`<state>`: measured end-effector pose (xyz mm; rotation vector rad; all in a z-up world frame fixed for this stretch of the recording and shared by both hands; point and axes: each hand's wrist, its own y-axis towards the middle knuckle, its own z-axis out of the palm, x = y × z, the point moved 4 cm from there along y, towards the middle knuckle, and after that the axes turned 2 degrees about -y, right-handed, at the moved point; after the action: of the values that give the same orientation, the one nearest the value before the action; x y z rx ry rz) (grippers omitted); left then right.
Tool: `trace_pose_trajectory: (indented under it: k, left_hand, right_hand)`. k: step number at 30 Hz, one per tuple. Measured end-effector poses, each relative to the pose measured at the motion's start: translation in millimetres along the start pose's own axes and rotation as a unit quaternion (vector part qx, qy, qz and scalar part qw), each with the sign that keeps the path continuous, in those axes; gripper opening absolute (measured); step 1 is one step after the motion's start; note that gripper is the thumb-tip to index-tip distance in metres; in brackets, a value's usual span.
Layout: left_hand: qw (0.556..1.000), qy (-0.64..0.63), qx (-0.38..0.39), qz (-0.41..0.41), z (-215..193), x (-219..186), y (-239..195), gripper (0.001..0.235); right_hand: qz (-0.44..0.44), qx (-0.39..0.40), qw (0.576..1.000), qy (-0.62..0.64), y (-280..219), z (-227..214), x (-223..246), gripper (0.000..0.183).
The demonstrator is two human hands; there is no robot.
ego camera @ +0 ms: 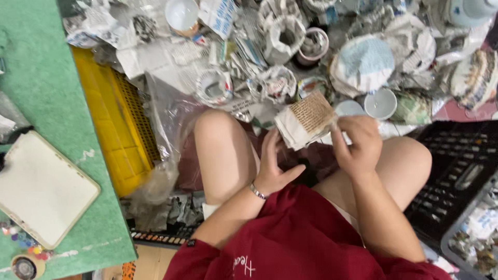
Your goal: The person sits cross-legged and wraps small ceramic items, including cups and bowls, with newspaper. They fold the paper around each item and place the wrapped pieces into a pile on the table.
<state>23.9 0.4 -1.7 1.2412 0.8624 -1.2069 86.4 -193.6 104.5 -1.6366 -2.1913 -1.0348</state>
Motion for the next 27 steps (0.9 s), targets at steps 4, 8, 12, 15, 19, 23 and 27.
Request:
trace_pose_trajectory:
  k: [4, 8, 12, 15, 19, 23, 27]
  left_hand:
    - [0.991, 0.124, 0.037, -0.013, 18.0, 4.3, -3.6, 0.099]
    - [1.000, 0.011, -0.017, 0.003, 16.3, 8.8, 0.5, 0.091]
    - [0.987, 0.155, -0.019, 0.048, 1.1, -1.0, 5.7, 0.087]
    - [0.987, 0.156, 0.035, 0.014, 1.8, 2.2, 2.0, 0.089]
    - [0.991, 0.096, 0.060, -0.072, 1.0, 34.3, -10.3, 0.049]
    - [0.974, -0.012, -0.070, -0.217, -9.0, 83.9, -22.8, 0.036]
    - [0.971, -0.057, -0.102, -0.207, -13.2, 100.4, -29.2, 0.039]
  right_hand:
    - [0.061, 0.054, 0.995, 0.059, -58.9, 0.8, -20.7, 0.007]
    - [0.107, 0.045, 0.986, 0.122, -88.3, 11.3, -44.6, 0.006]
    - [0.057, 0.051, 0.989, 0.124, -91.3, 22.5, -53.0, 0.009]
    - [0.085, 0.053, 0.975, 0.200, -89.9, 27.4, -54.1, 0.009]
    - [0.106, 0.052, 0.966, 0.229, -81.6, 25.6, -55.8, 0.009]
    - [0.122, 0.078, 0.982, 0.121, -77.8, 23.9, -51.3, 0.024]
    - [0.045, 0.064, 0.997, -0.008, -77.5, 22.2, -34.2, 0.044]
